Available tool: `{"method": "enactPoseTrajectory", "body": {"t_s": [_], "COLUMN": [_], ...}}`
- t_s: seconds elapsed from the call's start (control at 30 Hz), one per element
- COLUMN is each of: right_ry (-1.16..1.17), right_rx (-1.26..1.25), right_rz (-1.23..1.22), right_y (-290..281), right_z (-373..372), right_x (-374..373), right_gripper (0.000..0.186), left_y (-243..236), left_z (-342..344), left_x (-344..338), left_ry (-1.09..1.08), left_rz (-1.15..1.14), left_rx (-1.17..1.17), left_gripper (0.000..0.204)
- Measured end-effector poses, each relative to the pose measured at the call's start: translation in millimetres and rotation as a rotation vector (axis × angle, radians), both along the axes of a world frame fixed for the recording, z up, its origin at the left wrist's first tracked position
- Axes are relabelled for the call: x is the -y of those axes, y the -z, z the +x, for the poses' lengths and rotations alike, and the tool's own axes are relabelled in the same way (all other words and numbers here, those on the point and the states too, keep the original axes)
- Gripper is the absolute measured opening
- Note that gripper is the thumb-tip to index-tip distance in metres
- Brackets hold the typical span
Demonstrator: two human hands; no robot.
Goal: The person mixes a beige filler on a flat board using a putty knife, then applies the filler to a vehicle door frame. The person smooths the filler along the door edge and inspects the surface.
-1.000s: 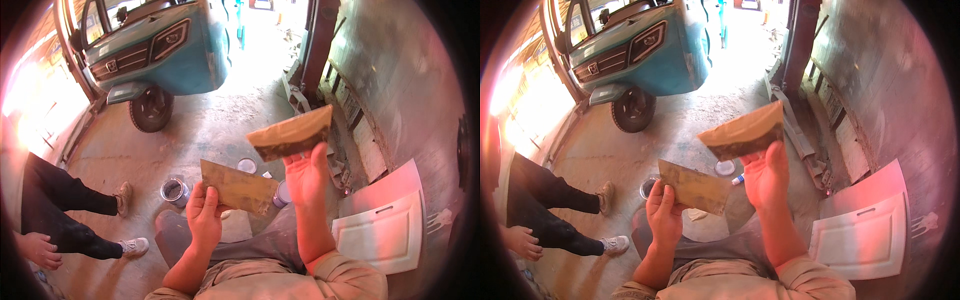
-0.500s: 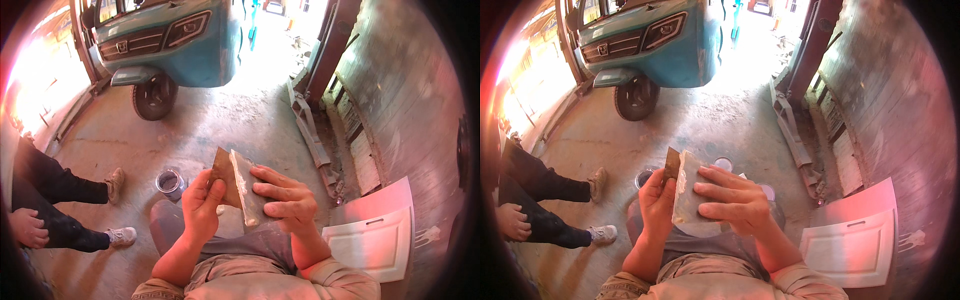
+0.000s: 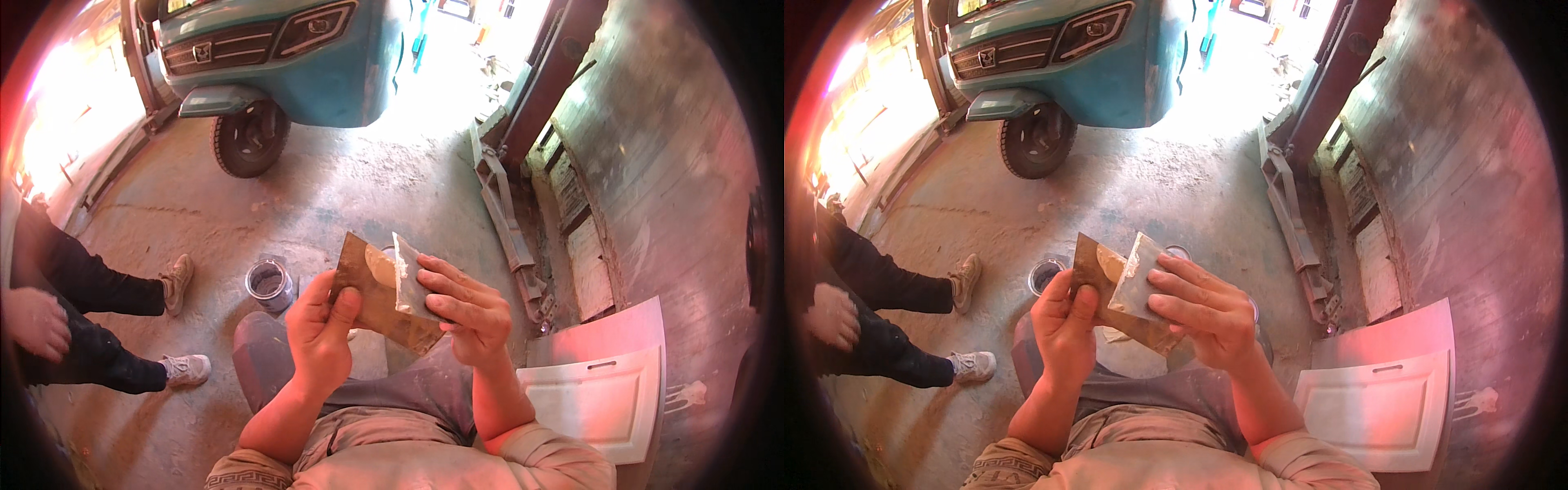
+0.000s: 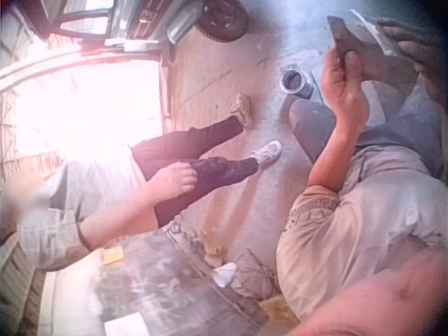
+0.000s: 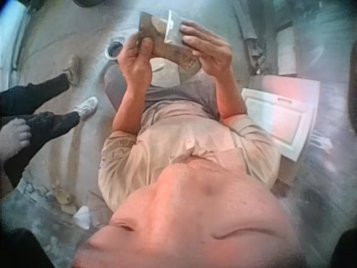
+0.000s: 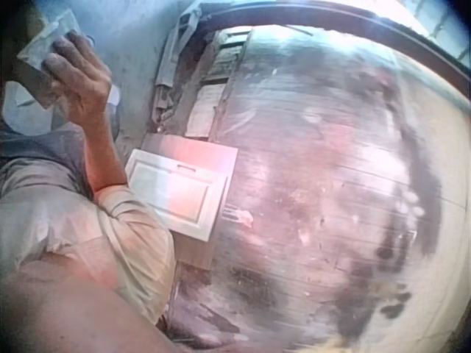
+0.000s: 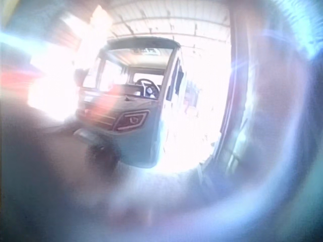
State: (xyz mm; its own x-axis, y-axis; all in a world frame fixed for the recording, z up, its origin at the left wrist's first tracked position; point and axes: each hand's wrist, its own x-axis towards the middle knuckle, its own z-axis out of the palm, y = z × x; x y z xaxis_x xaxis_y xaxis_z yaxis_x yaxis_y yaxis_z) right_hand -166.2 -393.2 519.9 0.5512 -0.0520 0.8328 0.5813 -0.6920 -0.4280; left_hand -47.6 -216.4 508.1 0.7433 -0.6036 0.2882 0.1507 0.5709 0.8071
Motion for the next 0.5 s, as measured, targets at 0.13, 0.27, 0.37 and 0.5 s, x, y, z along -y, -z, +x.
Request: {"method": "enactPoseTrajectory", "body": {"t_s": [0.13, 0.27, 0.37, 0.5], "right_ry": [0.026, 0.066, 0.104, 0.178], "right_rx": [-0.01, -0.041, -0.066, -0.082], "right_rz": [0.005, 0.023, 0.024, 0.042], "right_y": [7.4, 10.2, 11.5, 11.9], "right_z": [-1.9, -6.6, -10.2, -16.3], "right_x": [4.5, 5.7, 7.2, 7.1], "right_gripper": [0.031, 0.029, 0.028, 0.029], "left_y": [0.0, 4.0, 4.8, 1.9], "left_z": [1.5, 4.0, 5.4, 5.6], "left_x": [-2.2, -3.2, -4.7, -5.5], "left_ry": [-0.024, -0.056, -0.078, -0.091], "left_rz": [-0.009, 0.004, -0.006, -0.029], "left_rx": [0.028, 0.061, 0.05, -0.001], "left_gripper": [0.032, 0.029, 0.031, 0.03]}}
